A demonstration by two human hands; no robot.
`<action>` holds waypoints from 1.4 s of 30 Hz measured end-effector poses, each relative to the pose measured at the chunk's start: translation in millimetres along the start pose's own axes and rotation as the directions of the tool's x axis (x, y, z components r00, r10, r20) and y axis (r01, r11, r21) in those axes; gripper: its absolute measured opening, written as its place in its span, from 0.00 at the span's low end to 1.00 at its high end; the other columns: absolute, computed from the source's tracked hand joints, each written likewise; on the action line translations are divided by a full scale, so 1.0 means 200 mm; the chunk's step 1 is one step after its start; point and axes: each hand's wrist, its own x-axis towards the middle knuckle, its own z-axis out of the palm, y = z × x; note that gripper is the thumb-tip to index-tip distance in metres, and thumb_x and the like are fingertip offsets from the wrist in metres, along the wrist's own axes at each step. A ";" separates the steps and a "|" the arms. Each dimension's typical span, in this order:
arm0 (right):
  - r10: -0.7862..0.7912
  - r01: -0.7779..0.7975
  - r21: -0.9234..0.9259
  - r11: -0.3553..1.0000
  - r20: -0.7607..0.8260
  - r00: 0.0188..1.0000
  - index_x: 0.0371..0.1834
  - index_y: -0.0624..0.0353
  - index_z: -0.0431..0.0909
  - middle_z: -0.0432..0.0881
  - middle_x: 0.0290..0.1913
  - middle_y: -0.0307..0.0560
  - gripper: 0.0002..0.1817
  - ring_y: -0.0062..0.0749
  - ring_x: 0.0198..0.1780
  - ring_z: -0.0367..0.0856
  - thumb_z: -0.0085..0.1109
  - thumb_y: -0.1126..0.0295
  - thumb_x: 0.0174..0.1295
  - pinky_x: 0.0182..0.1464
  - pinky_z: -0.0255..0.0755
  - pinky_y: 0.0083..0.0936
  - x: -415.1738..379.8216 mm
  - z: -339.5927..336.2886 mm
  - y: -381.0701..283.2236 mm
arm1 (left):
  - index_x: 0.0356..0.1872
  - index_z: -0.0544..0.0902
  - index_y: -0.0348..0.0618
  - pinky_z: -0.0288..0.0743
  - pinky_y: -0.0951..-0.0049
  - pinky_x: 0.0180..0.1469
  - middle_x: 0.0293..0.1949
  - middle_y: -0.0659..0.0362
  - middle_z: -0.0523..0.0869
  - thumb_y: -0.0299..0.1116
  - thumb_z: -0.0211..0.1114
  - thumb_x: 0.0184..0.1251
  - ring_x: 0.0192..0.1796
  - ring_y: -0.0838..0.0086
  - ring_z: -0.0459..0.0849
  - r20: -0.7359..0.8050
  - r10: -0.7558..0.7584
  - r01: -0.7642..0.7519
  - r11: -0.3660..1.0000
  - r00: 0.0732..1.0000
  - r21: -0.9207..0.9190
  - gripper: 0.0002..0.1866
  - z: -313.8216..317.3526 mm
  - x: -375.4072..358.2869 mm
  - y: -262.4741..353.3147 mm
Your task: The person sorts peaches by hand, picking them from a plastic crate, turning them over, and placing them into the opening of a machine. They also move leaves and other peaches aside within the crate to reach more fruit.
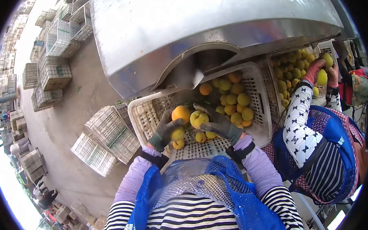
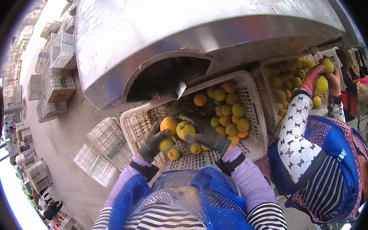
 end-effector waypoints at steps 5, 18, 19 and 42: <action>-0.166 0.206 0.227 0.952 -0.181 0.969 0.71 0.63 0.69 0.75 0.67 0.49 0.37 0.34 0.67 0.73 0.69 0.53 0.64 0.69 0.68 0.32 -0.04 0.11 -0.15 | 0.69 0.67 0.39 0.74 0.63 0.66 0.63 0.52 0.75 0.42 0.74 0.62 0.64 0.65 0.76 0.027 0.171 -0.169 0.983 0.985 -0.071 0.38 0.12 -0.13 0.17; -0.460 0.220 -0.480 0.849 -0.469 0.754 0.69 0.64 0.67 0.79 0.59 0.58 0.44 0.51 0.61 0.78 0.78 0.58 0.51 0.63 0.73 0.39 0.03 0.18 -0.44 | 0.70 0.67 0.39 0.76 0.63 0.64 0.61 0.53 0.78 0.46 0.73 0.63 0.61 0.66 0.79 0.019 0.339 -0.335 0.935 0.941 -0.113 0.39 0.34 -0.21 0.34; -0.496 0.285 -0.443 0.850 -0.493 0.715 0.69 0.62 0.68 0.80 0.57 0.59 0.44 0.55 0.59 0.79 0.78 0.57 0.50 0.62 0.73 0.42 0.08 0.17 -0.46 | 0.70 0.67 0.39 0.76 0.64 0.64 0.60 0.53 0.78 0.47 0.73 0.63 0.61 0.66 0.79 0.005 0.353 -0.348 0.926 0.936 -0.145 0.39 0.36 -0.21 0.36; -0.700 0.182 -0.835 0.519 -0.293 0.652 0.66 0.59 0.72 0.77 0.59 0.58 0.38 0.53 0.59 0.77 0.71 0.50 0.55 0.60 0.72 0.42 0.31 0.09 -0.64 | 0.71 0.67 0.37 0.84 0.68 0.53 0.58 0.51 0.81 0.57 0.59 0.75 0.53 0.67 0.85 0.024 0.274 -0.262 0.940 0.962 -0.220 0.36 0.19 -0.29 0.28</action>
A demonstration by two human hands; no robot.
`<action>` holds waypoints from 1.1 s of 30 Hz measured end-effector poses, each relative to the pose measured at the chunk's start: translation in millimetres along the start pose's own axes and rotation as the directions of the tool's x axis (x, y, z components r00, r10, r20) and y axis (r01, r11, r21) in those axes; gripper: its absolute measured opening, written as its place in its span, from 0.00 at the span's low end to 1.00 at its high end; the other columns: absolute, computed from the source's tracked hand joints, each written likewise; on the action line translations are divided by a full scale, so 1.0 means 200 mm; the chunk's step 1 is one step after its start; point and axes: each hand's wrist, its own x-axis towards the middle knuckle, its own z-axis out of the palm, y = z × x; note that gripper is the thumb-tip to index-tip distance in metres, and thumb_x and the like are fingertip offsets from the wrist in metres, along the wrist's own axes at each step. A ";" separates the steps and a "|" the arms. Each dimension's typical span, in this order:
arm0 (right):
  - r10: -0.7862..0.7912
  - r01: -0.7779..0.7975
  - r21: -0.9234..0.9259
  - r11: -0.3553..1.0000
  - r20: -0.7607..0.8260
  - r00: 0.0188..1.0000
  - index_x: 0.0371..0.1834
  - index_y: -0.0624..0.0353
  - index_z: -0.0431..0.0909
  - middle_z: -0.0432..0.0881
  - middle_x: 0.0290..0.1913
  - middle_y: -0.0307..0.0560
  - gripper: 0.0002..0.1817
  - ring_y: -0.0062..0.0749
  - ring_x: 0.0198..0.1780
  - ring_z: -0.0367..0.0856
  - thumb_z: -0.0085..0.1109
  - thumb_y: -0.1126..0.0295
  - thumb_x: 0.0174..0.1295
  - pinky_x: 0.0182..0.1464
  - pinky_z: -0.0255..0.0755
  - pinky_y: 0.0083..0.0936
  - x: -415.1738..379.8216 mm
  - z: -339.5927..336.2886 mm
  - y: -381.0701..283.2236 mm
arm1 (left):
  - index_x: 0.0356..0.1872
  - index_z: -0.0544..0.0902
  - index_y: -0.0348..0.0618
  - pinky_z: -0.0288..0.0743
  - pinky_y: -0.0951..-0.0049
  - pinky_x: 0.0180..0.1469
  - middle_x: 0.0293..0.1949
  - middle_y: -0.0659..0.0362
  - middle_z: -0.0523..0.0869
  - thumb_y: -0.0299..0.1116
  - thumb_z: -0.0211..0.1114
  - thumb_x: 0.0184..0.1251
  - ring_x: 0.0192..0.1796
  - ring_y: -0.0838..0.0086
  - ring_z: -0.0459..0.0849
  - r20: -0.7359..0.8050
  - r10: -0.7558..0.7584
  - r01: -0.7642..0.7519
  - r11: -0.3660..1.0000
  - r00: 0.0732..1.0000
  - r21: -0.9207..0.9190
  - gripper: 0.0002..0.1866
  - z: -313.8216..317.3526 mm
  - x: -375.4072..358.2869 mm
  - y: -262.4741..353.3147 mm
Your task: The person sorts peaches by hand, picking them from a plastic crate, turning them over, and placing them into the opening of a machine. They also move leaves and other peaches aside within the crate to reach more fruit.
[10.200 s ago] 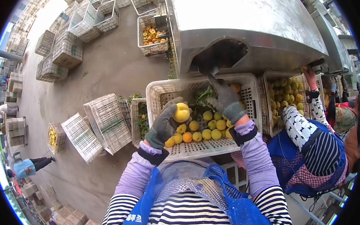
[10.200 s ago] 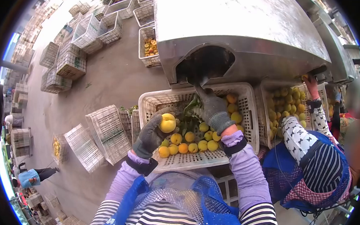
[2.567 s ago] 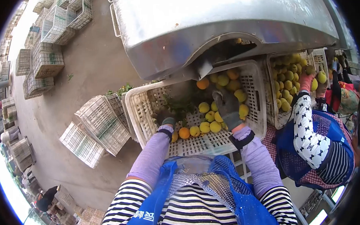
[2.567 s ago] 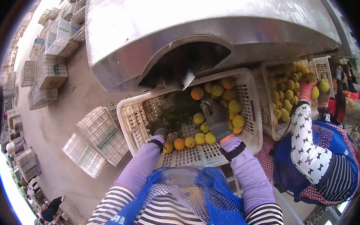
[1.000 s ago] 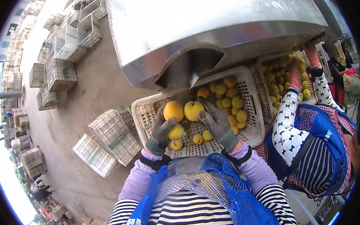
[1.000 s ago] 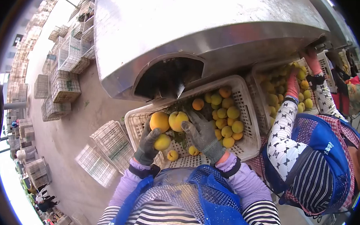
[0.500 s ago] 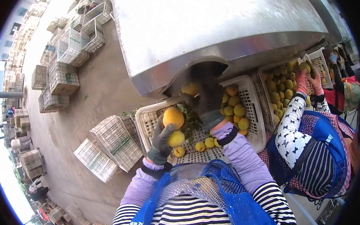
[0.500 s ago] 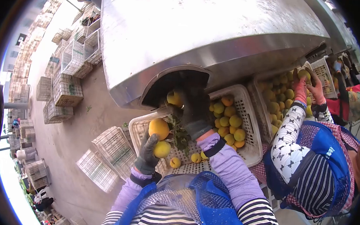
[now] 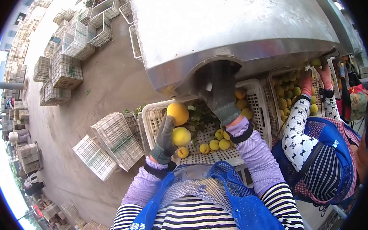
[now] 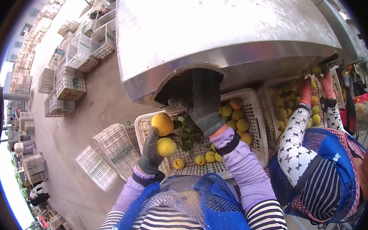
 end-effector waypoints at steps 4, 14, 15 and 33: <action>-0.132 0.056 0.243 0.968 0.310 0.942 0.72 0.60 0.67 0.75 0.64 0.61 0.47 0.55 0.63 0.75 0.77 0.51 0.51 0.65 0.70 0.42 -0.21 -0.05 -0.09 | 0.71 0.67 0.36 0.84 0.67 0.55 0.61 0.49 0.80 0.61 0.48 0.79 0.56 0.67 0.85 0.074 -0.069 0.083 0.975 0.995 -0.204 0.37 0.09 0.03 0.01; 0.064 -0.240 0.583 0.776 0.307 0.950 0.70 0.59 0.70 0.73 0.67 0.53 0.43 0.48 0.64 0.77 0.78 0.65 0.48 0.66 0.72 0.36 -0.36 -0.05 -0.04 | 0.73 0.65 0.35 0.72 0.64 0.68 0.66 0.48 0.77 0.55 0.50 0.81 0.65 0.64 0.77 0.037 0.146 -0.150 0.937 0.989 0.316 0.34 0.18 -0.01 0.07; 0.010 -0.165 0.509 0.845 0.294 0.956 0.70 0.59 0.70 0.73 0.67 0.53 0.43 0.49 0.63 0.78 0.78 0.65 0.48 0.65 0.73 0.36 -0.36 -0.06 -0.05 | 0.73 0.65 0.35 0.72 0.64 0.68 0.65 0.48 0.77 0.54 0.52 0.80 0.65 0.64 0.77 0.054 0.151 -0.161 0.920 0.987 0.358 0.34 0.21 -0.01 0.07; 0.059 -0.085 0.169 0.982 0.154 0.986 0.70 0.56 0.70 0.74 0.63 0.55 0.45 0.54 0.59 0.78 0.76 0.61 0.44 0.57 0.77 0.42 -0.24 -0.17 -0.16 | 0.73 0.65 0.29 0.70 0.64 0.69 0.64 0.48 0.78 0.40 0.69 0.68 0.65 0.64 0.77 0.053 0.267 -0.269 0.903 0.962 0.335 0.38 0.27 0.08 0.13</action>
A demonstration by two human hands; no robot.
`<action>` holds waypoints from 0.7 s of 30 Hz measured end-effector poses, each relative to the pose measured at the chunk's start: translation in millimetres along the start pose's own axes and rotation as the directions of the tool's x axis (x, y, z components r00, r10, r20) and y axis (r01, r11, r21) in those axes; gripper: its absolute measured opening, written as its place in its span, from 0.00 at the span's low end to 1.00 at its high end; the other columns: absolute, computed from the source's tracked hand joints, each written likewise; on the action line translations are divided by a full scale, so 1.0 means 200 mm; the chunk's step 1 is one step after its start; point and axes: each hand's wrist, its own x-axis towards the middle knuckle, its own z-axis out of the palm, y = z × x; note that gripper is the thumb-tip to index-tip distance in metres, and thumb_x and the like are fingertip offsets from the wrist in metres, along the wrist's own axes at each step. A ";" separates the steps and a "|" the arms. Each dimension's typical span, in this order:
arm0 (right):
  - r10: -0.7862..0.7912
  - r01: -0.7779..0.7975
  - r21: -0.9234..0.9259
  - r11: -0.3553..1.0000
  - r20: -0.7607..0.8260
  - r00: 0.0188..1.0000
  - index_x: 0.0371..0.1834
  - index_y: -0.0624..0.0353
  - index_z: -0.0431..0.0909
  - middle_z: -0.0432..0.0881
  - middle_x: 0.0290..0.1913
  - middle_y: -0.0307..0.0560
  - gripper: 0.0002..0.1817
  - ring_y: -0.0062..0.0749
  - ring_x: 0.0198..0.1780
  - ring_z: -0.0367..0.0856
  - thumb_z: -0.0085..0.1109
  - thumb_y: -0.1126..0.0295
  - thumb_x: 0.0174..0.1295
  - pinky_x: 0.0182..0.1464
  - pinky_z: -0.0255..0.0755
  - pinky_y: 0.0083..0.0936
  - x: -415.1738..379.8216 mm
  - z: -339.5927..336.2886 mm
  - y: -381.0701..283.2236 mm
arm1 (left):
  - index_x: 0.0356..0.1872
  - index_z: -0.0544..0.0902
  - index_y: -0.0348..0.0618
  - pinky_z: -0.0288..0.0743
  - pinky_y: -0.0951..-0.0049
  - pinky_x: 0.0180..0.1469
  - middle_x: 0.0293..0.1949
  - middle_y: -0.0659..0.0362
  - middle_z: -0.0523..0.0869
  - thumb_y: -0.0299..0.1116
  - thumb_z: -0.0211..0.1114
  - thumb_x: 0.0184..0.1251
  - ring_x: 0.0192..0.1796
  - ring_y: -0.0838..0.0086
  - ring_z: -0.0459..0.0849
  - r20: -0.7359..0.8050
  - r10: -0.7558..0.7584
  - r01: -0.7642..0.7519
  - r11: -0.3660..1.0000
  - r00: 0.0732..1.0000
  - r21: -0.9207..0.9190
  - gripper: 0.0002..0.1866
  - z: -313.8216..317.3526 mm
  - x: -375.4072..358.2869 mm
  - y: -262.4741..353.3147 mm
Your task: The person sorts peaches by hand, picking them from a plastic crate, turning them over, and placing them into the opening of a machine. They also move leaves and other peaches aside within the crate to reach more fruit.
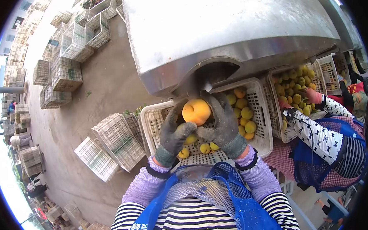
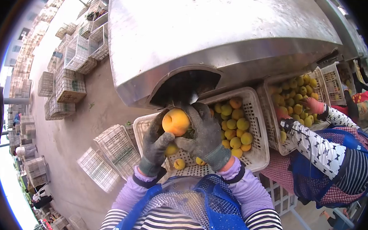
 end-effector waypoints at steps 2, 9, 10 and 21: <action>0.028 -0.027 0.049 0.998 -0.023 0.999 0.70 0.55 0.70 0.74 0.61 0.55 0.46 0.54 0.58 0.79 0.77 0.58 0.43 0.57 0.76 0.43 -0.01 0.02 0.02 | 0.73 0.65 0.30 0.69 0.64 0.69 0.65 0.48 0.77 0.41 0.68 0.69 0.66 0.64 0.77 0.033 -0.005 0.004 0.998 0.999 0.057 0.38 -0.03 0.02 -0.02; -0.267 0.134 -0.430 0.893 -0.266 0.926 0.63 0.57 0.76 0.80 0.56 0.56 0.40 0.54 0.52 0.82 0.79 0.56 0.44 0.50 0.79 0.42 0.17 0.22 0.32 | 0.72 0.69 0.35 0.75 0.69 0.62 0.64 0.52 0.79 0.40 0.61 0.76 0.60 0.69 0.80 -0.107 -0.044 0.052 0.996 0.993 0.077 0.29 -0.01 0.05 -0.10; -0.240 0.121 -0.412 0.903 -0.251 0.938 0.62 0.56 0.77 0.81 0.55 0.55 0.39 0.52 0.51 0.83 0.79 0.56 0.44 0.49 0.79 0.42 0.18 0.21 0.34 | 0.70 0.71 0.35 0.77 0.70 0.59 0.63 0.52 0.80 0.39 0.60 0.77 0.57 0.70 0.81 -0.121 -0.113 0.120 0.991 0.986 0.059 0.27 -0.02 0.03 -0.11; -0.116 0.092 -0.105 0.990 -0.262 0.958 0.53 0.53 0.78 0.82 0.47 0.50 0.33 0.50 0.49 0.82 0.84 0.59 0.43 0.48 0.77 0.44 0.38 0.31 0.41 | 0.64 0.75 0.35 0.79 0.70 0.59 0.58 0.51 0.84 0.37 0.57 0.79 0.56 0.68 0.84 0.004 0.267 -0.227 0.809 0.964 0.543 0.20 -0.16 -0.04 -0.26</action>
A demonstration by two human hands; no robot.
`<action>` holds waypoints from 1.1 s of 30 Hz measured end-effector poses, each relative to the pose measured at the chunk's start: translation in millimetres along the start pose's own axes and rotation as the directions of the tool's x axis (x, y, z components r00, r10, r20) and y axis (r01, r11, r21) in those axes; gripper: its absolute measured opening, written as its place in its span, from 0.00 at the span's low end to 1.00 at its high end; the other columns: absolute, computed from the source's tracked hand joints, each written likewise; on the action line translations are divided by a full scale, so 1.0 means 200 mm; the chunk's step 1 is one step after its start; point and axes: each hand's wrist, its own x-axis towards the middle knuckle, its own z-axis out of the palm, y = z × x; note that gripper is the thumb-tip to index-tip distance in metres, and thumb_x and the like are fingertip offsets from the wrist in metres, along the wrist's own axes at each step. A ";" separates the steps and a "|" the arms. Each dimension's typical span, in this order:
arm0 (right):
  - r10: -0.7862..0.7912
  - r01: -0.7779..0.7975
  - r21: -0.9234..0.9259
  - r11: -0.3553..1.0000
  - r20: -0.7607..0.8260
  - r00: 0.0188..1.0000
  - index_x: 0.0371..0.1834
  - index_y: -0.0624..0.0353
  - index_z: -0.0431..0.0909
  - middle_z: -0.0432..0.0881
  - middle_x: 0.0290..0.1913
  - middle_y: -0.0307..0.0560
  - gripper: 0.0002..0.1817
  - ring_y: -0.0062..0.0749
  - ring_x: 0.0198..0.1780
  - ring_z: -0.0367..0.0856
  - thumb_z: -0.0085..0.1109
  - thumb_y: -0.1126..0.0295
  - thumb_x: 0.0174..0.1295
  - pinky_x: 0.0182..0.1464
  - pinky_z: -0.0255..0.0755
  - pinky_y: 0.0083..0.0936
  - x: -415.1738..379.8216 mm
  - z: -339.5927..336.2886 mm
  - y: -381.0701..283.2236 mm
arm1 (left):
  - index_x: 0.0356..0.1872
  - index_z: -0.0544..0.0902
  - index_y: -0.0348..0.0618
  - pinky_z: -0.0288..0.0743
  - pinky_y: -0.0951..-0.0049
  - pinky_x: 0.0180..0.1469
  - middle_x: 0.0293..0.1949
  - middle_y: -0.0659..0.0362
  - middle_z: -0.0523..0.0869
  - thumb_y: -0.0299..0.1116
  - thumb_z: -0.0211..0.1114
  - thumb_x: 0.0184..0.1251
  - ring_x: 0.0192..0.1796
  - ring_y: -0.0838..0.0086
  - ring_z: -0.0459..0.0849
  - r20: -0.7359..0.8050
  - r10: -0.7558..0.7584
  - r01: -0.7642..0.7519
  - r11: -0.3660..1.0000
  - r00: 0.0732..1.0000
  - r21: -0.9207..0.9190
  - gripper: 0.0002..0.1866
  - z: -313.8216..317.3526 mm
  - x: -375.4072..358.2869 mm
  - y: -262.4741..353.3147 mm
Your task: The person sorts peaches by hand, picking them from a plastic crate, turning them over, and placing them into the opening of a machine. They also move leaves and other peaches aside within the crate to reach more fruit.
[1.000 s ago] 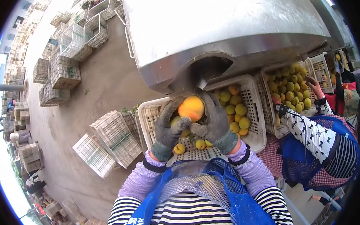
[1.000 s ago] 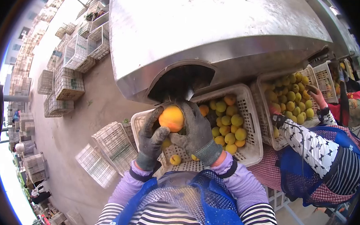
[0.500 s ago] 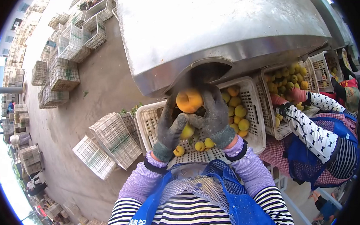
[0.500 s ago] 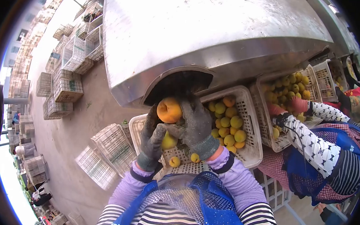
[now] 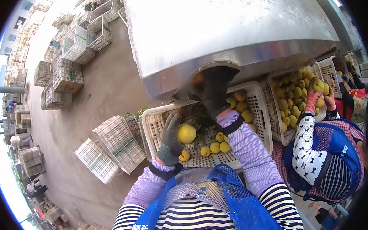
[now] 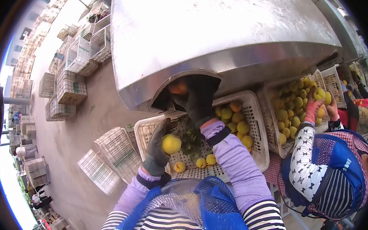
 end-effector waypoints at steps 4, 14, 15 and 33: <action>0.240 -0.260 0.088 0.962 0.190 0.952 0.59 0.58 0.76 0.82 0.51 0.54 0.37 0.51 0.51 0.82 0.80 0.55 0.48 0.51 0.78 0.42 0.05 -0.20 -0.14 | 0.64 0.73 0.33 0.78 0.59 0.66 0.62 0.47 0.80 0.37 0.49 0.83 0.62 0.65 0.81 0.245 -0.408 0.430 0.460 0.879 -0.777 0.19 -0.02 0.06 0.12; 0.037 -0.042 0.017 0.999 0.227 0.973 0.71 0.53 0.71 0.75 0.64 0.54 0.48 0.52 0.62 0.76 0.78 0.52 0.43 0.64 0.72 0.44 -0.45 -0.31 -0.40 | 0.68 0.66 0.30 0.80 0.61 0.63 0.59 0.47 0.81 0.47 0.55 0.81 0.57 0.63 0.85 0.155 0.024 -0.013 0.997 0.988 -0.075 0.29 0.01 -0.03 0.15; 0.077 -0.091 0.066 0.994 0.189 0.979 0.72 0.52 0.71 0.75 0.64 0.54 0.48 0.51 0.62 0.76 0.78 0.53 0.43 0.64 0.72 0.44 -0.45 -0.31 -0.39 | 0.68 0.67 0.30 0.80 0.61 0.63 0.59 0.48 0.81 0.46 0.54 0.81 0.57 0.63 0.85 0.178 -0.111 0.159 0.946 0.978 -0.281 0.29 0.02 -0.02 0.17; 0.138 -0.105 -0.204 0.973 0.158 0.978 0.64 0.54 0.74 0.79 0.51 0.51 0.43 0.50 0.52 0.81 0.78 0.47 0.45 0.50 0.78 0.41 -0.39 -0.31 -0.40 | 0.62 0.71 0.39 0.79 0.61 0.61 0.57 0.49 0.80 0.32 0.58 0.73 0.58 0.61 0.83 0.307 -0.350 0.433 0.376 0.885 -0.819 0.19 0.04 0.07 0.21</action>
